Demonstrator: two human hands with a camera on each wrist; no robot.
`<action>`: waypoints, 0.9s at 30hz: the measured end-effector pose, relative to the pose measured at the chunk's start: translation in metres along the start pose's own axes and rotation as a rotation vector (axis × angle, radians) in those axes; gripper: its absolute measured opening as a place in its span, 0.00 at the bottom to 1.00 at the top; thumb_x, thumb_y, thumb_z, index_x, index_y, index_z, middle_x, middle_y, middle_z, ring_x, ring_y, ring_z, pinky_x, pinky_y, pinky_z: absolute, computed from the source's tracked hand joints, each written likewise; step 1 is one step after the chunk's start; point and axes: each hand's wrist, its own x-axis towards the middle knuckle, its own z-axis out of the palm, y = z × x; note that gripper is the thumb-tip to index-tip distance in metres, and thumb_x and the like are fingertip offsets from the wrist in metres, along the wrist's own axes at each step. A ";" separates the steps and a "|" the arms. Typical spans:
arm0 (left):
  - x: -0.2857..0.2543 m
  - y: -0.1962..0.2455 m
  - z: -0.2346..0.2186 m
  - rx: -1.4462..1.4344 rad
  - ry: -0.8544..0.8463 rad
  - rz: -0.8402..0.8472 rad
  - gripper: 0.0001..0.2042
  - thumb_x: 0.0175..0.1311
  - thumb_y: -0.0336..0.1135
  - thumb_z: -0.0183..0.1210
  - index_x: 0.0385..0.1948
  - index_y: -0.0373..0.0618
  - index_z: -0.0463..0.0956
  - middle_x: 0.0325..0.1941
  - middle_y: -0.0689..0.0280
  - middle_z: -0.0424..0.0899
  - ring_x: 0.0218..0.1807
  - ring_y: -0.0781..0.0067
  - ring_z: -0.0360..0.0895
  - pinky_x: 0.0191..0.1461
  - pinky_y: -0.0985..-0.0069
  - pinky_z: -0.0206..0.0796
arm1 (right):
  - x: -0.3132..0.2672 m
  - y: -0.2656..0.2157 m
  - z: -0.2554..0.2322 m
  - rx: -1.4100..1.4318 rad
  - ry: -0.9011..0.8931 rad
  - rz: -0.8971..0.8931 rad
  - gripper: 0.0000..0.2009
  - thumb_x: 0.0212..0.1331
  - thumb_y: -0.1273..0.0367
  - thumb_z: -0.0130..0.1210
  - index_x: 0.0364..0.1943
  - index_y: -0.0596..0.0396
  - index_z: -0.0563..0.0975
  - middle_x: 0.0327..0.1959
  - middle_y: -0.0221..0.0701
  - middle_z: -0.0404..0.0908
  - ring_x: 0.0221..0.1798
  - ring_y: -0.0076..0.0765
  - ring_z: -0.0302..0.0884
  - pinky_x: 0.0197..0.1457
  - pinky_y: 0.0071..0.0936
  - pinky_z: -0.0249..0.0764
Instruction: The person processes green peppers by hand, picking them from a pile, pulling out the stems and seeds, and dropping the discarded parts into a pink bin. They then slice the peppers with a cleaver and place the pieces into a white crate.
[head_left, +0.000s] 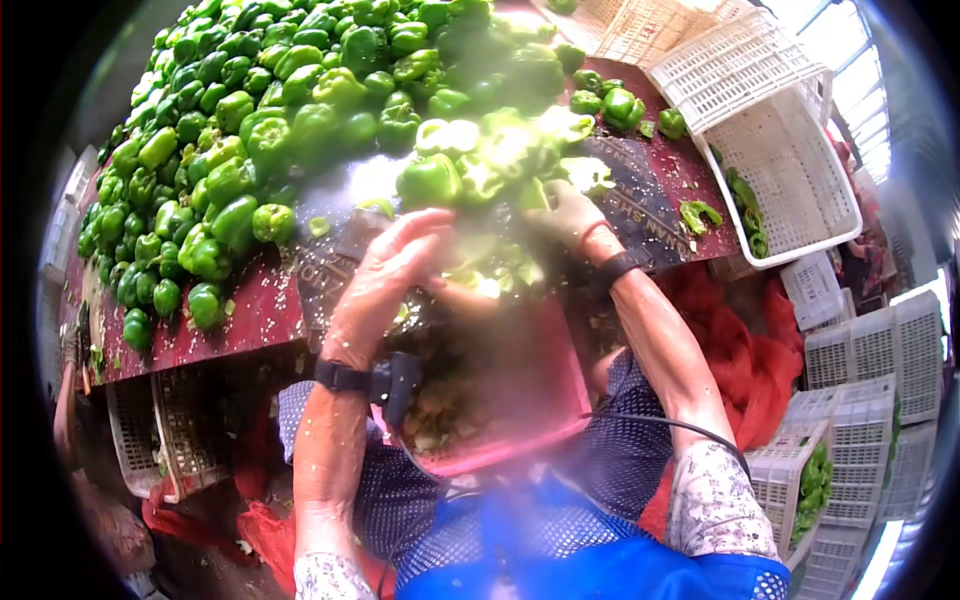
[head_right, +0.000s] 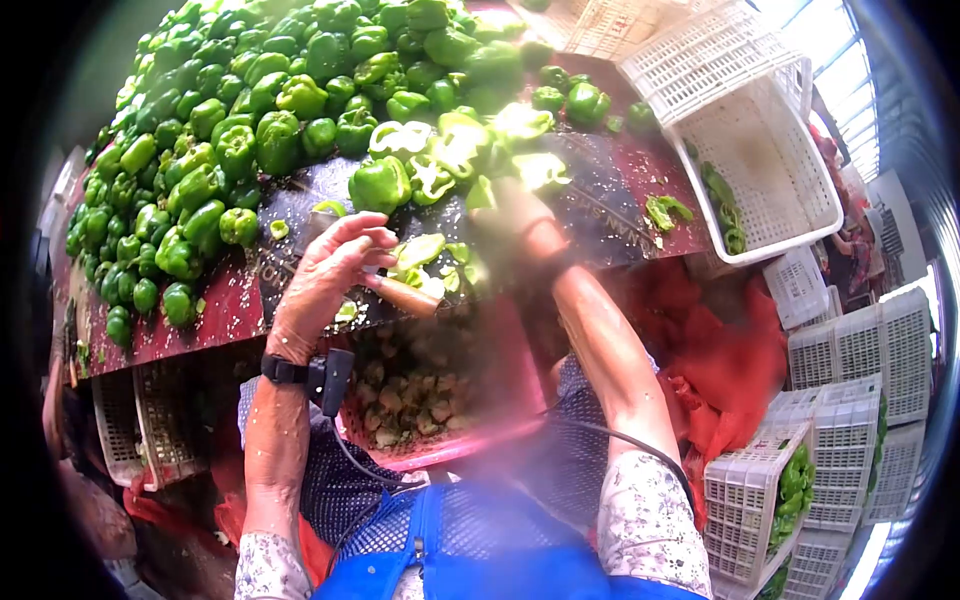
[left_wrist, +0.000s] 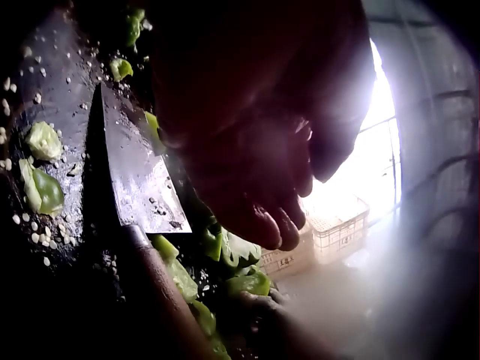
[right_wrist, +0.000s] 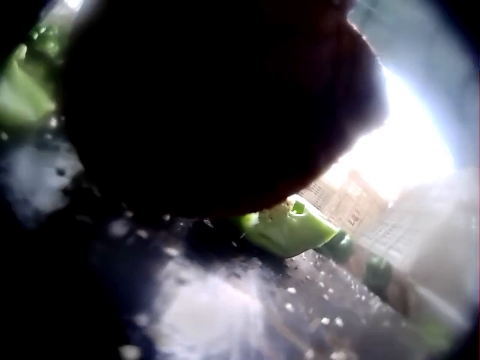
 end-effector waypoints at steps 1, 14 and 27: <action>0.000 -0.003 0.003 0.048 -0.024 0.010 0.17 0.69 0.37 0.53 0.57 0.42 0.70 0.48 0.65 0.80 0.48 0.73 0.80 0.45 0.81 0.71 | 0.005 0.008 0.013 -0.345 0.020 -0.263 0.24 0.56 0.59 0.57 0.54 0.58 0.73 0.44 0.37 0.81 0.45 0.31 0.80 0.47 0.26 0.76; 0.026 -0.033 0.028 -0.126 -0.051 -0.096 0.26 0.70 0.35 0.53 0.68 0.45 0.57 0.66 0.61 0.67 0.56 0.73 0.73 0.56 0.76 0.71 | -0.043 -0.029 -0.009 1.525 -0.412 -0.090 0.14 0.65 0.65 0.50 0.50 0.56 0.74 0.38 0.31 0.78 0.41 0.26 0.74 0.42 0.27 0.73; 0.022 -0.038 0.034 -0.136 -0.035 -0.164 0.22 0.73 0.52 0.42 0.59 0.46 0.63 0.49 0.60 0.79 0.38 0.64 0.83 0.24 0.77 0.73 | -0.051 -0.034 -0.015 0.910 0.120 -0.564 0.27 0.52 0.62 0.63 0.57 0.59 0.71 0.53 0.44 0.74 0.56 0.50 0.73 0.60 0.36 0.70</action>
